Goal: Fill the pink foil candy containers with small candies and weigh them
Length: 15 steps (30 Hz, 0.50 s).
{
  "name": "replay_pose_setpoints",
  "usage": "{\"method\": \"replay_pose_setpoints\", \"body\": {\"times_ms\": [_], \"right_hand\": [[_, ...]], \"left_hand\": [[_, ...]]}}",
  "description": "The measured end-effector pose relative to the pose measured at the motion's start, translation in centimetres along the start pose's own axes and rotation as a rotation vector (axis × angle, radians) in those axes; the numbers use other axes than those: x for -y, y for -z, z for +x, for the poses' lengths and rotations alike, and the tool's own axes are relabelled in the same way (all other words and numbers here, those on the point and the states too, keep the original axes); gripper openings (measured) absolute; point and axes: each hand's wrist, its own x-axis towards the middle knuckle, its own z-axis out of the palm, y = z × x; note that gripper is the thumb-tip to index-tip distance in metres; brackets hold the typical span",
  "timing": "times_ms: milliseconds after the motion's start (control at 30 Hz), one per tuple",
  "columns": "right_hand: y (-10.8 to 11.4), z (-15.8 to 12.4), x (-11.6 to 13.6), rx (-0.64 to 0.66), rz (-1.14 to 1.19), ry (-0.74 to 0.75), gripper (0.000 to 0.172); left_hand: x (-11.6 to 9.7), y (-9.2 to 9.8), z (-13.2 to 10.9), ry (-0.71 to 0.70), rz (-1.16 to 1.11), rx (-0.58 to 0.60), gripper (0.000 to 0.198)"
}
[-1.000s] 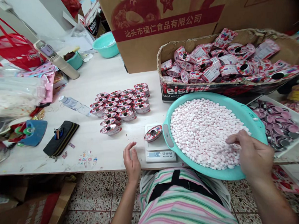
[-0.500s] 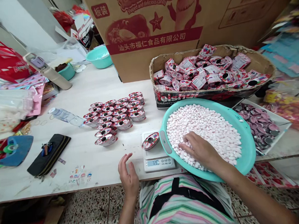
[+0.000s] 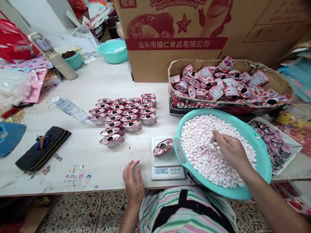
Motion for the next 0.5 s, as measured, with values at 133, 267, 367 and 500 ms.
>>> {"method": "replay_pose_setpoints", "body": {"times_ms": [133, 267, 367, 500], "right_hand": [[0.1, 0.7, 0.9, 0.17, 0.505, -0.289, 0.039], [-0.3, 1.2, 2.0, 0.292, 0.938, -0.578, 0.024], [-1.3, 1.4, 3.3, 0.328, 1.095, -0.642, 0.016], [-4.0, 1.1, 6.4, 0.397, 1.125, -0.579, 0.017]], "left_hand": [[0.0, -0.4, 0.0, -0.041, 0.034, -0.027, 0.027], [0.1, -0.6, 0.0, -0.121, 0.057, -0.036, 0.025], [0.2, -0.6, -0.2, -0.15, 0.069, -0.043, 0.024], [0.5, -0.7, -0.3, -0.16, 0.077, -0.051, 0.025]]}}
